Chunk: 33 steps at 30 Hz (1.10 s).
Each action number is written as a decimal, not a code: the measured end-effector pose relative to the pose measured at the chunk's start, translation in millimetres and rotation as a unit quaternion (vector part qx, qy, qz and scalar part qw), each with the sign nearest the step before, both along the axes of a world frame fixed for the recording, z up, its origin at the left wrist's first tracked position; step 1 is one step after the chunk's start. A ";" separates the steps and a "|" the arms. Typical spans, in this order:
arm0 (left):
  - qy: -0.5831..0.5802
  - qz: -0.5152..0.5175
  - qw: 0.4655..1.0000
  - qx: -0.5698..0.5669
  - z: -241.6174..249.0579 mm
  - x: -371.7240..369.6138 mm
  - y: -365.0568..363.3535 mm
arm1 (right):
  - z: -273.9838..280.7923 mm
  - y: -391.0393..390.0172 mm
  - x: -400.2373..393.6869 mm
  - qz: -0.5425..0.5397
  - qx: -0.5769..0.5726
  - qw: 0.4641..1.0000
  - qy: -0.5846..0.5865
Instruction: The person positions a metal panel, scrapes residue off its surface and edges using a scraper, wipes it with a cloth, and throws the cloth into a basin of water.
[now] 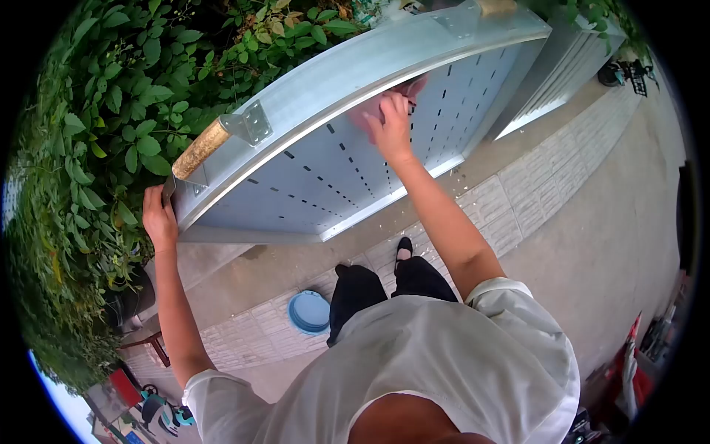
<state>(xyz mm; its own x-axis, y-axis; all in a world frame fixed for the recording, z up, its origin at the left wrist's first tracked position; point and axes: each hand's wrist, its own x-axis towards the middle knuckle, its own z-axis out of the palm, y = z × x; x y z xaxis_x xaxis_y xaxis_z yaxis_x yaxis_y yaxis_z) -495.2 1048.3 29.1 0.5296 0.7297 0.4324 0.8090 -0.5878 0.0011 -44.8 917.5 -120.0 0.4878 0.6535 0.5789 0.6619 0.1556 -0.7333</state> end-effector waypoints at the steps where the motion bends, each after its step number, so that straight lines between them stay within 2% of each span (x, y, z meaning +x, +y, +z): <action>1: 0.000 0.005 1.000 0.000 -1.3 2.0 0.9 | -23.7 -3.7 1.6 -0.012 -0.034 0.999 0.008; 3: 0.003 0.018 1.000 0.000 0.4 1.4 -2.6 | -71.3 -19.3 -2.0 -0.035 -0.102 0.994 0.023; 5: 0.005 0.025 1.000 -0.010 4.9 4.6 -3.9 | -117.2 -29.1 6.9 -0.010 -0.133 0.960 0.247; 6: 0.005 0.028 1.000 -0.012 5.5 5.8 -3.5 | -108.7 -26.7 8.7 0.000 -0.142 0.925 0.354; 7: 0.004 0.031 0.999 -0.017 4.9 7.5 -2.8 | -101.6 -18.1 12.5 0.013 -0.111 0.923 0.369; 9: 0.013 0.021 0.999 -0.022 4.1 3.3 -2.6 | -13.2 -19.7 -4.3 0.021 -0.068 0.911 0.407; 11: 0.003 0.020 1.000 -0.014 -1.7 -1.4 4.0 | 22.7 -6.0 -16.7 0.052 -0.020 0.970 0.238; 14: 0.005 0.031 0.999 -0.005 -5.6 -3.0 6.1 | 7.5 5.6 -28.4 0.024 0.013 0.999 0.023; 16: 0.004 0.038 0.999 0.009 -10.8 -3.2 9.8 | -18.7 5.4 -28.9 0.062 -0.052 0.996 0.022; 17: 0.005 0.051 0.999 0.004 -14.6 -2.6 12.0 | -35.0 -0.4 -31.3 0.079 -0.088 0.993 0.025; 19: 0.005 0.082 0.997 0.001 -18.7 -4.2 20.0 | -68.7 -5.8 -26.5 0.070 -0.135 0.981 0.122; 20: 0.029 0.044 0.998 0.015 -19.2 -8.4 25.1 | -77.9 -5.9 -20.2 0.072 -0.156 0.971 0.167; 23: 0.087 0.026 0.995 0.050 -14.1 -7.9 20.6 | -81.4 -10.0 5.0 0.045 -0.188 0.939 0.284; 25: 0.068 0.085 0.992 0.071 -0.5 9.6 -2.5 | -78.7 -10.4 29.4 0.060 -0.188 0.929 0.312; 27: 0.009 0.146 0.984 0.101 16.9 39.2 -39.6 | -60.3 -16.6 52.4 0.086 -0.191 0.907 0.364; 28: -0.050 0.159 0.974 0.152 17.8 54.9 -57.5 | -41.7 -23.0 63.6 0.104 -0.192 0.889 0.402; 29: -0.110 0.136 0.969 0.173 26.9 87.8 -84.0 | -47.2 -26.5 80.2 0.132 -0.192 0.880 0.414; 30: -0.163 0.109 0.967 0.161 30.0 121.6 -108.1 | -53.6 -30.5 97.8 0.160 -0.195 0.868 0.428; 32: -0.190 0.027 0.977 0.088 24.5 201.0 -145.4 | -51.8 -46.2 122.4 0.156 -0.187 0.860 0.449; 33: -0.133 0.030 0.989 0.050 15.8 234.5 -152.9 | -50.1 -57.2 133.5 0.168 -0.194 0.855 0.450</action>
<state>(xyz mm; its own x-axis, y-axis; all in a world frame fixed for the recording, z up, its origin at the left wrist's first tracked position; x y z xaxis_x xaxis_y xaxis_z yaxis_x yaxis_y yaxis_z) -260.7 895.4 44.9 0.3452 0.7034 0.6214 0.8213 -0.5468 0.1628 88.8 860.3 -170.0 0.3681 0.9025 -0.2236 -0.2319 -0.1438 -0.9621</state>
